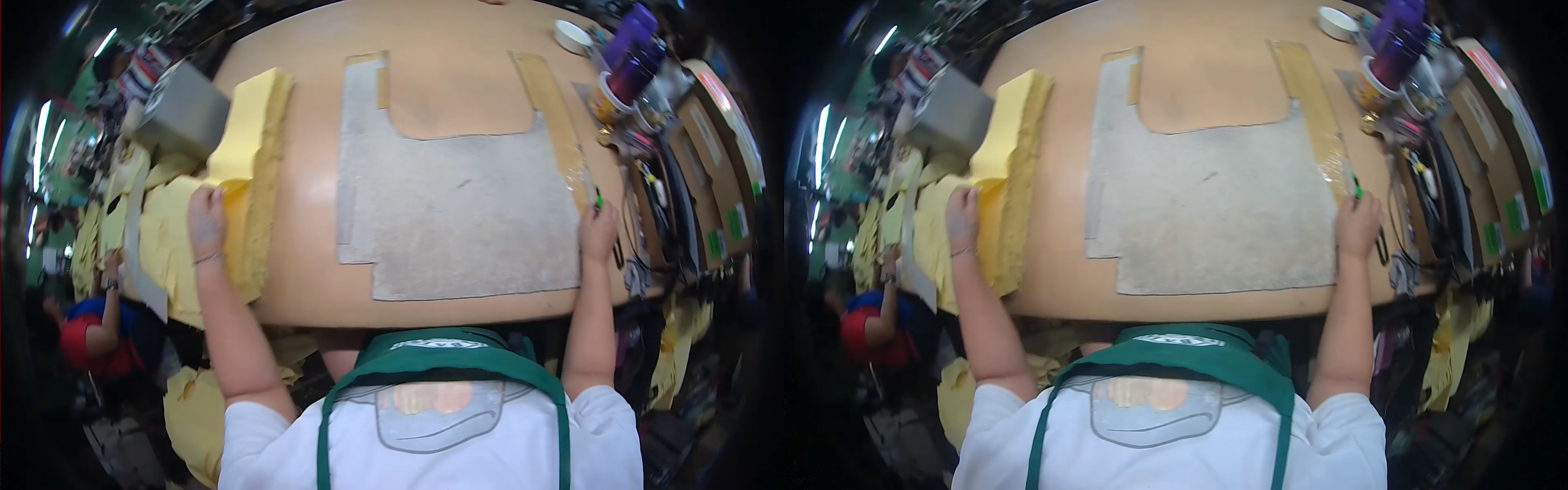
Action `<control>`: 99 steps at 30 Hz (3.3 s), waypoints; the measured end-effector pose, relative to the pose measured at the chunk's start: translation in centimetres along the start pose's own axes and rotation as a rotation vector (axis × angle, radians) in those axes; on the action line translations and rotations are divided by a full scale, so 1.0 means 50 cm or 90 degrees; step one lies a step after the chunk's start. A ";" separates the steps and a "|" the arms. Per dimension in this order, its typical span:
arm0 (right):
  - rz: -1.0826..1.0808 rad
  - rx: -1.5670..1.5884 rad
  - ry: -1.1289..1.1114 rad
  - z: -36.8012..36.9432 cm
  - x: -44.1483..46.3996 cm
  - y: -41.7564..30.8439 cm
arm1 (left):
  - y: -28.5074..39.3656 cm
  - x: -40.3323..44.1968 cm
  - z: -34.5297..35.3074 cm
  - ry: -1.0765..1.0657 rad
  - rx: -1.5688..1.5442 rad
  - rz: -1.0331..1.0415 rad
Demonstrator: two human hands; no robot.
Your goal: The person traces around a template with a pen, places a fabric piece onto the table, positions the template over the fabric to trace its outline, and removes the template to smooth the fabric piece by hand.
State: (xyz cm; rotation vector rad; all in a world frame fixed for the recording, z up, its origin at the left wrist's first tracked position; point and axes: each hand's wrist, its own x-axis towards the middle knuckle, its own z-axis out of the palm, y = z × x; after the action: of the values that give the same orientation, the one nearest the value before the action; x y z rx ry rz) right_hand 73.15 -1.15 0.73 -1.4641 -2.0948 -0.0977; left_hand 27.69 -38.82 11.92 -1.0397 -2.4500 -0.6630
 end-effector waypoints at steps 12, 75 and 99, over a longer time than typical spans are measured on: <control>-0.002 0.191 -0.001 -0.037 -0.006 -0.027 | 0.623 -0.096 0.136 -0.332 -0.838 0.197; 0.307 0.711 -0.427 -0.046 0.194 -0.092 | 0.122 0.063 0.126 -0.244 -0.943 -0.594; 0.081 0.233 -0.328 -0.074 -0.018 -0.030 | 0.143 0.005 0.273 -0.378 -0.168 -0.278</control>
State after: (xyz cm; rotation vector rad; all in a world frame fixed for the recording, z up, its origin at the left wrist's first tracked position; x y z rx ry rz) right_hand 73.55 -3.89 3.73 -1.4922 -2.2355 0.7451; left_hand 30.53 -26.63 2.96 -0.8862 -3.2311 -0.9396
